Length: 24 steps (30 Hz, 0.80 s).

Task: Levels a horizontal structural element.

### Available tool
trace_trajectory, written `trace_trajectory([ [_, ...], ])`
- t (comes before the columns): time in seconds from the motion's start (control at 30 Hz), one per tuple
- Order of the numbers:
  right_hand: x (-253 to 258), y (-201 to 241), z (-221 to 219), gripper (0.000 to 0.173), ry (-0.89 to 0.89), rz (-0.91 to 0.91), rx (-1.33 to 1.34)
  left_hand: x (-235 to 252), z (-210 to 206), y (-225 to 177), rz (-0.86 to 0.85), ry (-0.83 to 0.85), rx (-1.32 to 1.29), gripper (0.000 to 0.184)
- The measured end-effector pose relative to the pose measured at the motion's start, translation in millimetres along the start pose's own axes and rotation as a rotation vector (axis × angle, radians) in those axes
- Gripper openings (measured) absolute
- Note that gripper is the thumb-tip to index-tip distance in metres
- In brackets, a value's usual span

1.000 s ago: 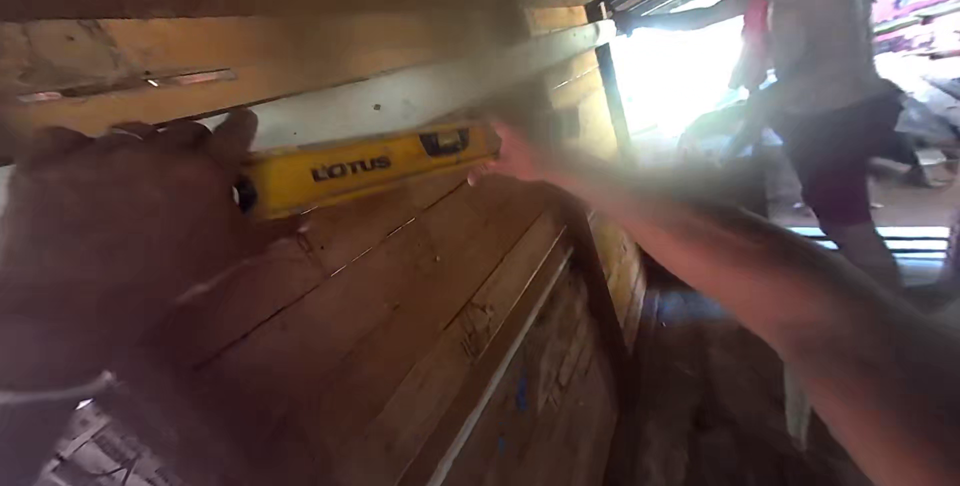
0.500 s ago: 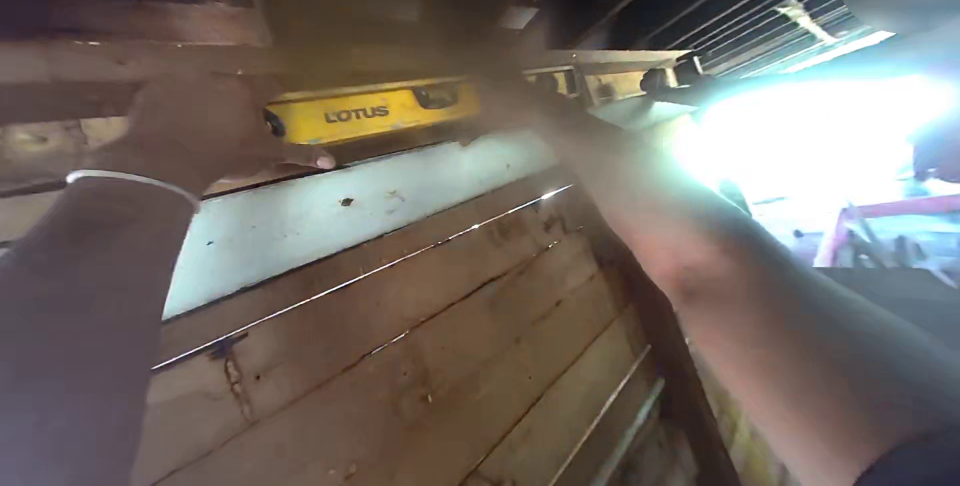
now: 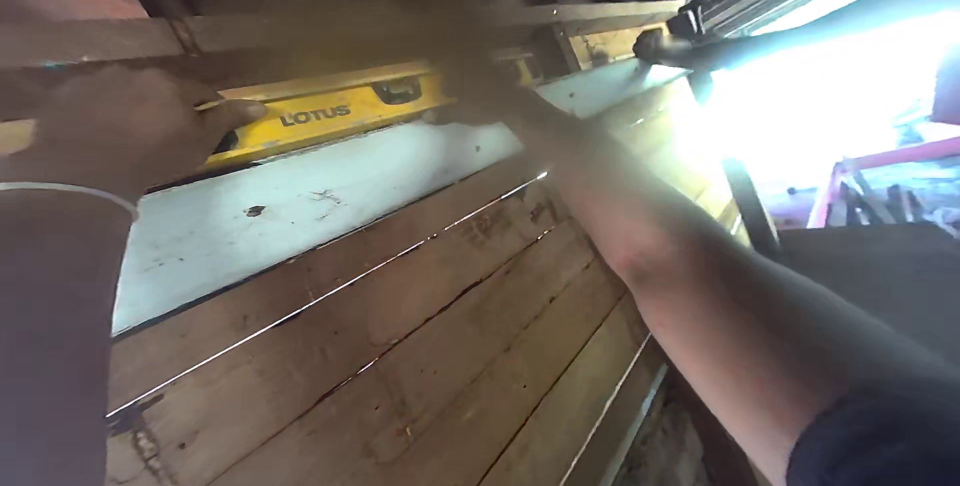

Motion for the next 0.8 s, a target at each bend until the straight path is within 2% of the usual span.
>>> trace_trajectory([
  [0.13,17.5,-4.2,-8.4,0.099,-0.025,-0.008,0.089,-17.9,20.8,-15.4,0.057,-0.057,0.033,0.092],
  [0.33,24.3,-12.7,-10.8,0.096,0.014,-0.035,0.064,-24.1,11.1,-10.6,0.124,-0.138,0.067,0.098],
  [0.8,21.3,-19.7,-9.5,0.090,0.150,-0.139,0.091,-10.1,-4.4,0.3,0.209,-0.127,0.027,0.101],
])
Point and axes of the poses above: each hand's wrist, its own x-axis towards the middle knuckle, its own z-axis out of the back of the hand, y = z × x, the point moved 9 cm from there along x, towards the middle knuckle, and after that the axes turned 8 degrees about -x, right-handed, at the moved point
